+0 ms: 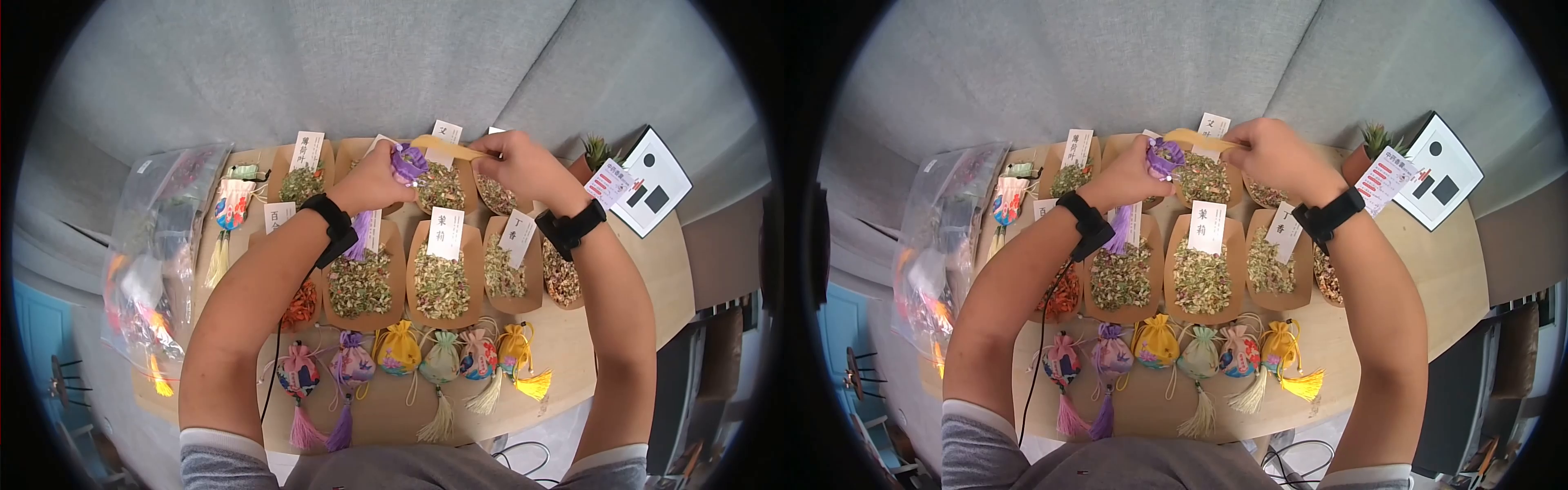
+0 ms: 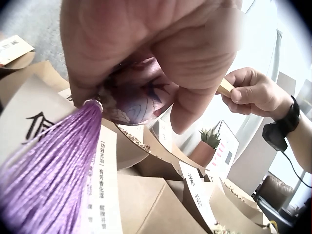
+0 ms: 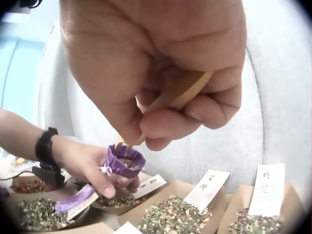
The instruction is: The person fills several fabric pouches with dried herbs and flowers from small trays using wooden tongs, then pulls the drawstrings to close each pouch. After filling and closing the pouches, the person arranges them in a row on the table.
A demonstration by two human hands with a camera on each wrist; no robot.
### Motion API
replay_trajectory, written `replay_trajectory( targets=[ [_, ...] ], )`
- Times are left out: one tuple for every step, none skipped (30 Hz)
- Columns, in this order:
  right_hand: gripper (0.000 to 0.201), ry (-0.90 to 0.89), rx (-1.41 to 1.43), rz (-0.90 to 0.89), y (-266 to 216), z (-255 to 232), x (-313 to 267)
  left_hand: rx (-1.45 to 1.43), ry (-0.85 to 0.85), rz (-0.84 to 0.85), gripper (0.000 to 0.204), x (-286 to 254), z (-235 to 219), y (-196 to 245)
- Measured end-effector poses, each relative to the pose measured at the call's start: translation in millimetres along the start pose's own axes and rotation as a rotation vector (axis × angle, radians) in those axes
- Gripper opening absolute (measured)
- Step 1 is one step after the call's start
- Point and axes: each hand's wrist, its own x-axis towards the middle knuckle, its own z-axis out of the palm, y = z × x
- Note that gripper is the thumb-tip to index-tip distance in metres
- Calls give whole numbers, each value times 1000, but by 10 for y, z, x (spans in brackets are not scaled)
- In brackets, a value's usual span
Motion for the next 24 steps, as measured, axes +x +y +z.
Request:
replay_trajectory(
  targets=[
    [28, 13, 40, 73, 37, 3, 23, 0, 3, -4, 78, -8, -9, -15],
    [28, 12, 42, 71, 106, 31, 29, -26, -15, -15, 77, -23, -19, -10],
    [29, -15, -76, 110, 215, 73, 31, -52, -34, -22, 77, -28, -24, 2],
    [31, -39, -195, 151, 325, 121, 32, -52, -35, -20, 77, -35, -28, 17],
    [31, -37, -197, 153, 438, 183, 42, -26, -24, -9, 76, -42, -34, 32],
    [31, -80, -211, 147, 550, 265, 64, 1, -12, 0, 76, -44, -40, 35],
    [32, -126, -224, 141, 644, 352, 93, 2, -12, -2, 76, -42, -43, 35],
    [32, -127, -220, 140, 687, 430, 120, -6, -20, -19, 76, -40, -44, 30],
    [32, -140, -235, 153, 725, 500, 144, -14, -29, -35, 76, -39, -46, 25],
    [32, -154, -251, 167, 766, 544, 159, -12, -30, -37, 76, -37, -47, 19],
    [32, -154, -250, 167, 723, 565, 149, -12, -29, -30, 76, -31, -47, 3],
    [32, -140, -229, 154, 669, 600, 128, -12, -29, -23, 77, -25, -48, -12],
    [32, -125, -208, 140, 615, 615, 115, -12, -28, -24, 77, -19, -48, -26],
    [32, -126, -209, 139, 570, 603, 113, 6, -18, -11, 77, -12, -48, -47],
    [32, -167, -182, 161, 524, 583, 109, 24, -7, 0, 76, -7, -48, -68],
    [33, -207, -155, 183, 498, 574, 102, 23, -7, -1, 76, -1, -48, -90],
    [33, -208, -155, 183, 495, 573, 94, 21, -7, 0, 76, 3, -49, -98],
    [33, -229, -165, 176, 499, 566, 82, 20, -7, 2, 75, 5, -49, -104],
    [32, -250, -176, 168, 500, 555, 68, 19, -7, 3, 75, 6, -49, -110],
    [32, -250, -177, 168, 489, 541, 40, 15, -8, 0, 75, -1, -54, -97],
    [30, -239, -183, 129, 472, 527, -2, 13, -9, -3, 75, -7, -60, -83],
    [28, -228, -188, 89, 464, 519, -41, 12, -8, -2, 75, -14, -66, -69],
    [28, -227, -190, 89, 480, 527, -77, 12, -11, -8, 75, -23, -71, -51],
    [25, -180, -227, -3, 514, 549, -111, 13, -15, -15, 75, -32, -75, -34]
  ],
)
